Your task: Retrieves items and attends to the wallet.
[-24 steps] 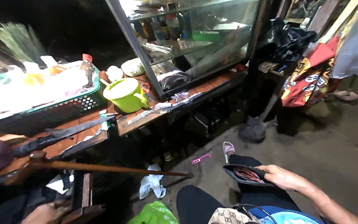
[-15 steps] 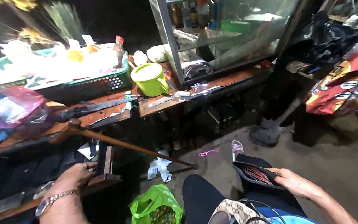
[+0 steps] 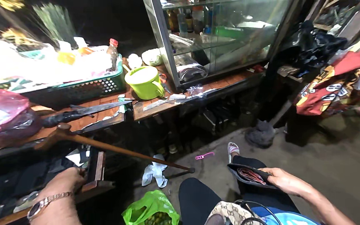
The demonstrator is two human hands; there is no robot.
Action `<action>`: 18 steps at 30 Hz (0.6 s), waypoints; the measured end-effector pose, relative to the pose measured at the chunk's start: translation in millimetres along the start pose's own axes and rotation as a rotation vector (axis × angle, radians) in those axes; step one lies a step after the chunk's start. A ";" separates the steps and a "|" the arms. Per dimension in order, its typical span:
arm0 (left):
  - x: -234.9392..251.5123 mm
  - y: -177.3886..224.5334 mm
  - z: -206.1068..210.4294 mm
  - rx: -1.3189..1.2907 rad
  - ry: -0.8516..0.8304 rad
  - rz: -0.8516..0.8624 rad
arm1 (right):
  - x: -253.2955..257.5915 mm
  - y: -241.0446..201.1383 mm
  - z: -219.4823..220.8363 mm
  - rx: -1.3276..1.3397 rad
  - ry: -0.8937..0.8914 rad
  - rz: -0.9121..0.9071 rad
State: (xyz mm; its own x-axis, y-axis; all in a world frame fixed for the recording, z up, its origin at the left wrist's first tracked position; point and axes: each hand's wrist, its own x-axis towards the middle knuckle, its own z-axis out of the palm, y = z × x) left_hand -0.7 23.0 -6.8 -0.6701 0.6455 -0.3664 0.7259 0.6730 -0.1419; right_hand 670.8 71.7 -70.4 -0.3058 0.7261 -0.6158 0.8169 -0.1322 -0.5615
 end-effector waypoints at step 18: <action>-15.9 24.1 3.3 -0.033 0.152 -0.269 | -0.2 4.7 0.2 0.011 0.016 0.002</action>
State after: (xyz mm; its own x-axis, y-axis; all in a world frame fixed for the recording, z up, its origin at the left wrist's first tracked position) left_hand 27.9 27.7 -7.5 -0.8548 0.4877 -0.1774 0.5157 0.8368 -0.1840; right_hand 674.6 70.8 -73.0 -0.2964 0.7366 -0.6079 0.8120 -0.1407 -0.5664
